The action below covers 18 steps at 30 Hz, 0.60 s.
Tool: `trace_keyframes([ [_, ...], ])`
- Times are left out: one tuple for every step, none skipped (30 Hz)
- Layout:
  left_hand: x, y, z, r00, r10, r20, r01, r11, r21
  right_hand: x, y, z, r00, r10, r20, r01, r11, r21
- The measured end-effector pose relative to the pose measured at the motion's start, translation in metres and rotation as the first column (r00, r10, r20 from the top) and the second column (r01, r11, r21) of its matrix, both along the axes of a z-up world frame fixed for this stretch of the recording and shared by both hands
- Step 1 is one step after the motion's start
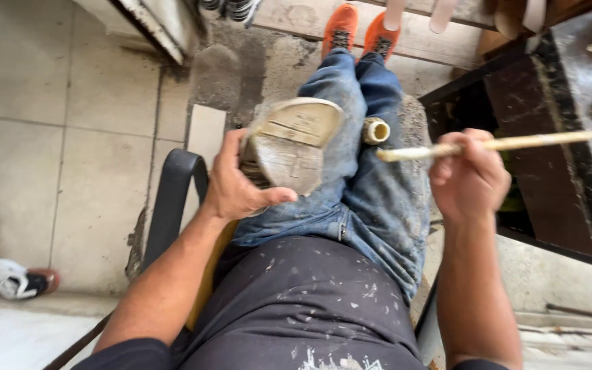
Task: Apply adhesive to the sole of a shoe using a brush at a repair bench
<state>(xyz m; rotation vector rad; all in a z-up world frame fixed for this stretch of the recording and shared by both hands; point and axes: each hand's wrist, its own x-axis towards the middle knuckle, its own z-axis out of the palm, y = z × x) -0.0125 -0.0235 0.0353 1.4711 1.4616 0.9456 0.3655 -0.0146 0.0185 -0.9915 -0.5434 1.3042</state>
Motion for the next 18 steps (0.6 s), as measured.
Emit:
trace_keyframes([
  [0.004, -0.003, 0.007, 0.997, -0.058, -0.059, 0.063, 0.994, 0.087, -0.006, -0.013, 0.023, 0.982, 0.146, -0.117, -0.123, 0.974, 0.189],
  [0.006, -0.004, 0.006, 0.996, -0.052, -0.067, 0.057, 0.995, 0.084, -0.014, -0.016, 0.036, 0.98, 0.153, -0.126, -0.128, 0.974, 0.187],
  [0.009, -0.005, 0.005, 0.994, -0.091, -0.063, 0.1, 0.98, 0.169, -0.021, -0.019, 0.049, 0.955, 0.283, -0.088, -0.247, 0.924, 0.294],
  [0.015, -0.001, 0.005, 0.988, -0.144, -0.059, 0.155, 0.952, 0.264, -0.026, -0.022, 0.065, 0.921, 0.39, -0.029, -0.346, 0.847, 0.403],
  [0.017, -0.004, 0.007, 0.987, -0.15, -0.063, 0.162, 0.949, 0.272, -0.037, -0.023, 0.071, 0.923, 0.384, -0.029, -0.339, 0.846, 0.411],
  [0.021, -0.006, 0.01, 0.988, -0.12, -0.095, 0.142, 0.953, 0.269, -0.047, -0.024, 0.079, 0.935, 0.297, 0.196, -0.353, 0.844, 0.404],
  [0.024, -0.007, 0.012, 0.988, -0.09, -0.127, 0.121, 0.956, 0.268, -0.056, -0.024, 0.086, 0.893, 0.193, 0.407, -0.362, 0.845, 0.393],
  [0.026, -0.008, 0.014, 0.988, -0.092, -0.126, 0.123, 0.955, 0.271, -0.061, -0.028, 0.089, 0.893, 0.189, 0.409, -0.361, 0.845, 0.395],
  [0.027, -0.008, 0.016, 0.992, -0.055, -0.117, 0.085, 0.959, 0.272, -0.067, -0.032, 0.092, 0.864, 0.112, 0.492, -0.352, 0.832, 0.429],
  [0.027, -0.008, 0.017, 0.994, -0.016, -0.11, 0.045, 0.961, 0.272, -0.073, -0.035, 0.093, 0.826, 0.032, 0.563, -0.347, 0.816, 0.463],
  [0.026, -0.005, 0.017, 0.994, -0.015, -0.111, 0.045, 0.96, 0.275, -0.073, -0.04, 0.096, 0.826, 0.031, 0.563, -0.347, 0.814, 0.466],
  [0.025, -0.004, 0.017, 0.995, 0.016, -0.095, 0.015, 0.948, 0.317, -0.073, -0.046, 0.1, 0.798, 0.045, 0.601, -0.385, 0.805, 0.451],
  [0.025, -0.003, 0.017, 0.996, 0.046, -0.079, -0.015, 0.934, 0.357, -0.072, -0.053, 0.103, 0.768, 0.058, 0.638, -0.422, 0.795, 0.435],
  [0.026, -0.003, 0.018, 0.996, 0.037, -0.082, -0.005, 0.934, 0.356, -0.073, -0.048, 0.102, 0.77, 0.052, 0.636, -0.414, 0.799, 0.436],
  [0.028, -0.003, 0.02, 0.996, 0.038, -0.082, -0.002, 0.918, 0.396, -0.073, -0.043, 0.102, 0.811, -0.008, 0.585, -0.347, 0.799, 0.492],
  [0.031, -0.003, 0.023, 0.996, 0.044, -0.079, -0.005, 0.899, 0.438, -0.072, -0.037, 0.104, 0.844, -0.065, 0.532, -0.283, 0.789, 0.545],
  [0.034, -0.004, 0.025, 0.996, 0.041, -0.079, -0.002, 0.898, 0.441, -0.074, -0.04, 0.102, 0.844, -0.07, 0.532, -0.28, 0.788, 0.548],
  [0.036, -0.004, 0.028, 0.996, 0.062, -0.069, -0.025, 0.893, 0.449, -0.078, -0.041, 0.099, 0.792, -0.123, 0.598, -0.313, 0.76, 0.57],
])
